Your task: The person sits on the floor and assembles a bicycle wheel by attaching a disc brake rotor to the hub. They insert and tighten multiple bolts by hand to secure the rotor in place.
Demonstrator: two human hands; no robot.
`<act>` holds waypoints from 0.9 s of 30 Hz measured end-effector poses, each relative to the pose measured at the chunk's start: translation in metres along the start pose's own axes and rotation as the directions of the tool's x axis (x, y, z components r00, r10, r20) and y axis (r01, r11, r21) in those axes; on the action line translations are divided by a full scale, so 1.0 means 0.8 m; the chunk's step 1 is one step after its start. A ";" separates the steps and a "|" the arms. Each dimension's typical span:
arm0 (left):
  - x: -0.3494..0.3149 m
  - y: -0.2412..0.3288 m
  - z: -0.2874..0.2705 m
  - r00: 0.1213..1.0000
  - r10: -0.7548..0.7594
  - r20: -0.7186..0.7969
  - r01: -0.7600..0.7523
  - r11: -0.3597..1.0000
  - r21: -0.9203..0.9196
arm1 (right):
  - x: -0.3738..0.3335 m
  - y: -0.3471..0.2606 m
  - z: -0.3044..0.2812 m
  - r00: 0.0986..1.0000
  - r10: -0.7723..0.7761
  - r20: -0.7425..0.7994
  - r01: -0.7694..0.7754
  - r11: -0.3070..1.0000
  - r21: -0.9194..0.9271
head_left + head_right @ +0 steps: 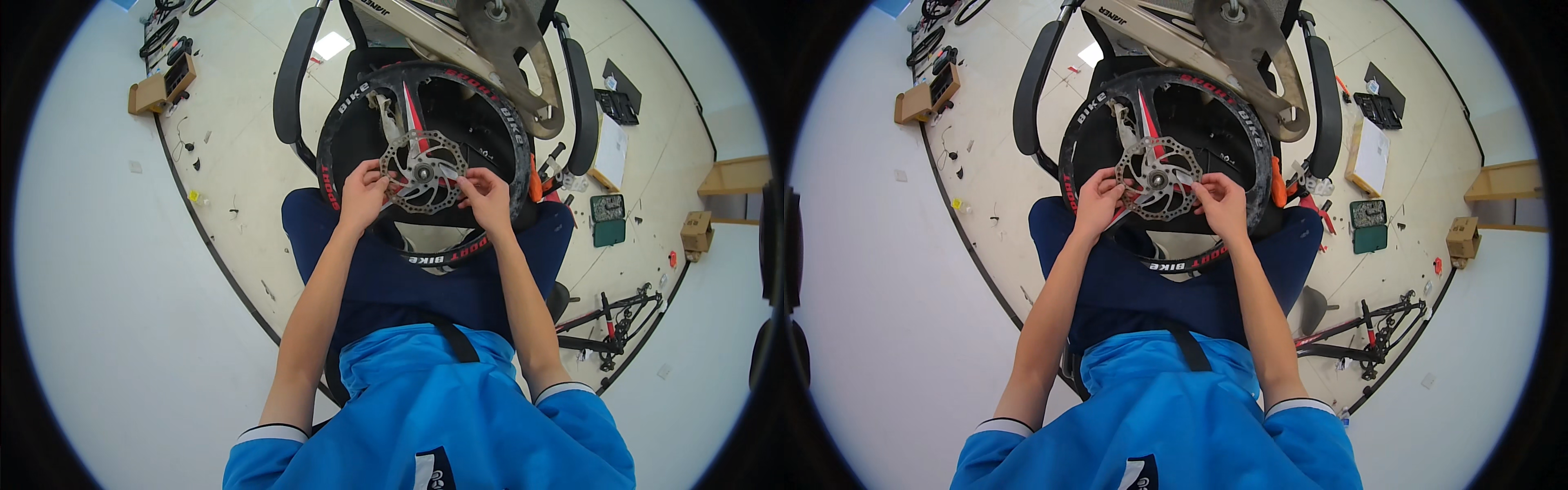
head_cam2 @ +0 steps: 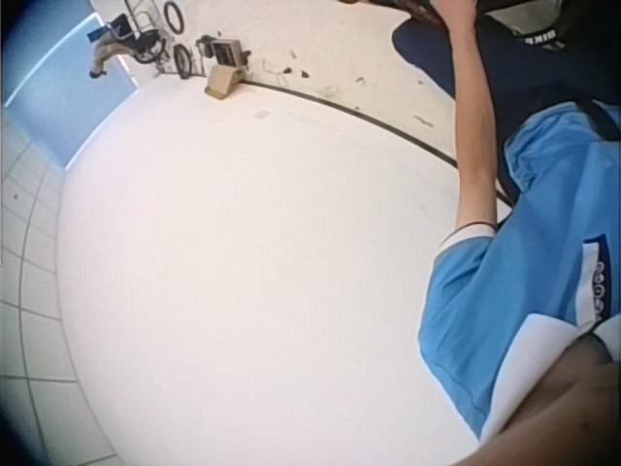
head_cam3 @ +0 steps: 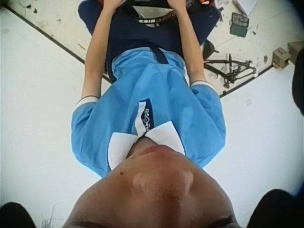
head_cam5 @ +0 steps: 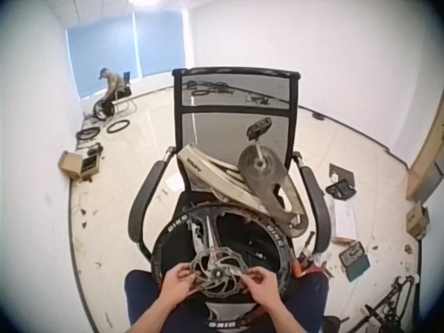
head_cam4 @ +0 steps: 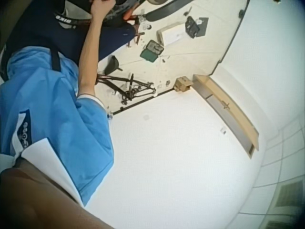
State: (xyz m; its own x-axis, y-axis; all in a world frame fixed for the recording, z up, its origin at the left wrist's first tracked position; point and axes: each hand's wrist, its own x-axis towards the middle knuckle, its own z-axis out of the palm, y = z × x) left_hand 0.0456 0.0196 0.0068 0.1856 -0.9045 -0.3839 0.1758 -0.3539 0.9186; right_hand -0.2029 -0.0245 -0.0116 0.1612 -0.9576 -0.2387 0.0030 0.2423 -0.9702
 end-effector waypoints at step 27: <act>0.026 -0.019 0.021 0.969 0.243 0.044 -0.246 0.951 0.186 | 0.018 -0.010 0.005 0.998 -0.059 -0.028 0.059 0.998 -0.025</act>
State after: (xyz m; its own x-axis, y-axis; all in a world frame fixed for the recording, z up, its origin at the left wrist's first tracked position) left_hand 0.0304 0.0022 -0.0133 0.1804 -0.9728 -0.1452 -0.0580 -0.1579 0.9857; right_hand -0.1964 -0.0392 -0.0071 0.1325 -0.9744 -0.1818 -0.0127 0.1817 -0.9833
